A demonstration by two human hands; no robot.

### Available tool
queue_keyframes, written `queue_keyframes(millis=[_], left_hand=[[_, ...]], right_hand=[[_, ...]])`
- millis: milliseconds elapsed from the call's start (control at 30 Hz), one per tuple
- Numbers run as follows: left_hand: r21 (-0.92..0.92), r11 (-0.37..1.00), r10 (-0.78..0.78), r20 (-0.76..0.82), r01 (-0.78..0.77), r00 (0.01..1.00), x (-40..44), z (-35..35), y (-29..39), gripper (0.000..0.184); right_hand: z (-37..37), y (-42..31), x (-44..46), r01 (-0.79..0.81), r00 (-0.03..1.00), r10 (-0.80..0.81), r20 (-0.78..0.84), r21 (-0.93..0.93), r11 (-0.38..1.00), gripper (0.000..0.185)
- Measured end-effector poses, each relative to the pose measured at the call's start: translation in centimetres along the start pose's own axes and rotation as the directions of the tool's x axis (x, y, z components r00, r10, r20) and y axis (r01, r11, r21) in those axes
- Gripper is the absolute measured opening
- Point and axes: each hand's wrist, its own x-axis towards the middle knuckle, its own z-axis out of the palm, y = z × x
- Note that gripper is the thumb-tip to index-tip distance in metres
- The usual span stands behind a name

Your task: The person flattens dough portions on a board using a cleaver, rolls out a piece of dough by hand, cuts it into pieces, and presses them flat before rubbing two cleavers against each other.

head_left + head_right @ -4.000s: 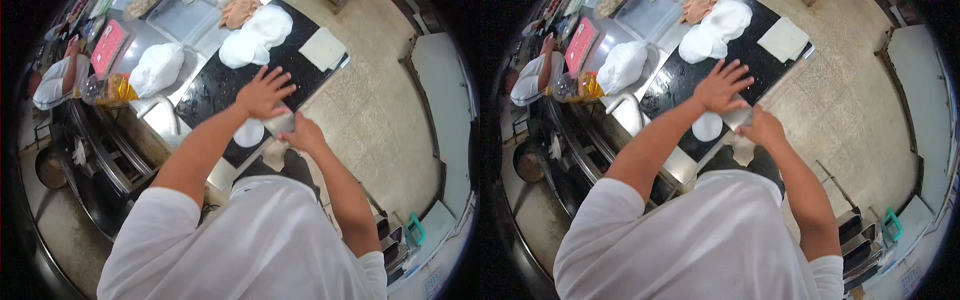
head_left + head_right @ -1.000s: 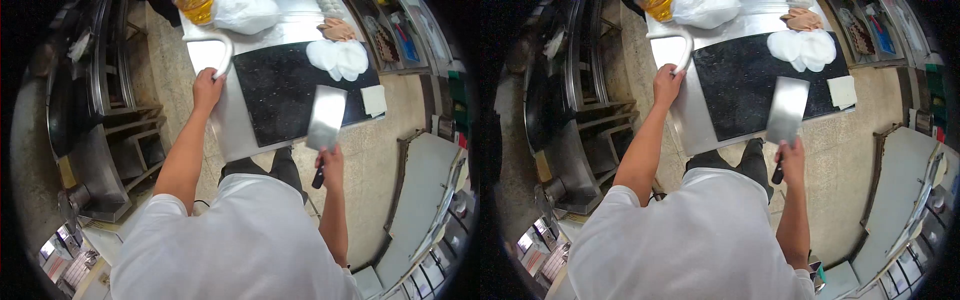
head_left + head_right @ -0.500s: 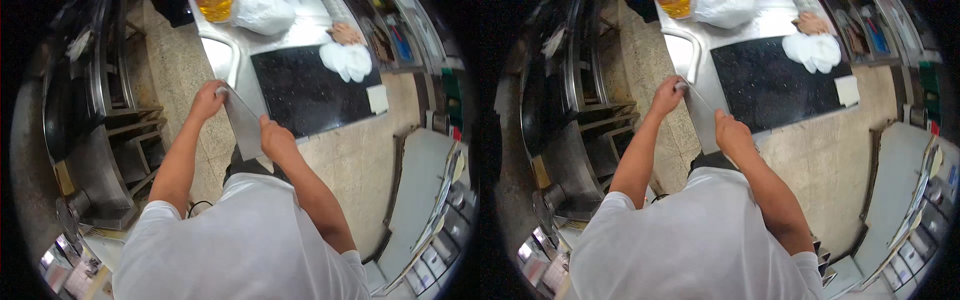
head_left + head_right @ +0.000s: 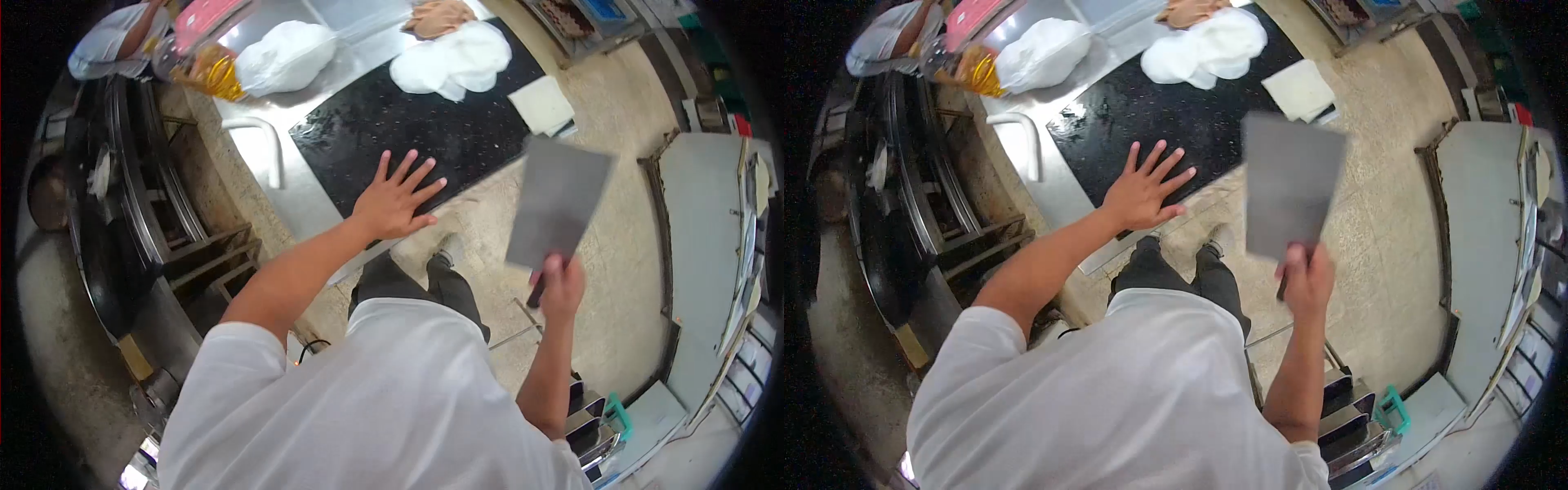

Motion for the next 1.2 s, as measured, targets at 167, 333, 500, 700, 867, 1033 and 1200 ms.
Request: queue_keyframes(millis=[167, 333, 500, 700, 867, 1033, 1200], left_hand=[[0.126, 0.991, 0.045, 0.059, -0.052, 0.997, 5.1, -0.4, 0.2, 0.071], [0.037, 0.999, 0.023, 0.064, -0.026, 0.998, 5.5, -0.3, 0.0, 0.069], [-0.036, 0.972, 0.231, -0.024, -0.232, 0.973, 3.9, -1.3, -0.4, 0.072], [-0.073, 0.928, 0.372, 0.104, -0.366, 0.922, 5.5, -0.8, -2.3, 0.07], [0.074, 0.968, 0.243, -0.065, -0.238, 0.968, 10.9, -0.9, -3.3, 0.067], [-0.024, 0.899, 0.433, 0.19, -0.436, 0.881, 3.9, -1.0, -0.8, 0.071], [-0.106, 0.786, 0.617, 0.205, -0.609, 0.76, 8.1, -0.7, -2.2, 0.073]], right_hand=[[4.0, 4.3, 16.8, -0.172, 0.969, 0.218, -0.112, 0.323, 0.931, 0.029], [5.5, 5.9, 15.3, -0.446, 0.89, 0.456, 0.017, 0.244, 0.861, 0.027], [9.8, 6.3, 3.1, -0.025, 0.867, 0.217, 0.448, -0.396, 0.918, 0.036], [13.6, 7.6, 5.0, -0.078, 0.782, 0.325, 0.532, -0.434, 0.898, 0.051], [12.0, 4.6, 10.4, -0.017, 0.816, 0.313, 0.487, -0.521, 0.853, 0.052], [13.2, 9.1, -0.8, -0.154, 0.772, 0.367, 0.52, -0.407, 0.9, 0.064], [13.4, 2.2, 3.9, -0.222, 0.789, 0.516, 0.335, -0.628, 0.746, 0.068]])
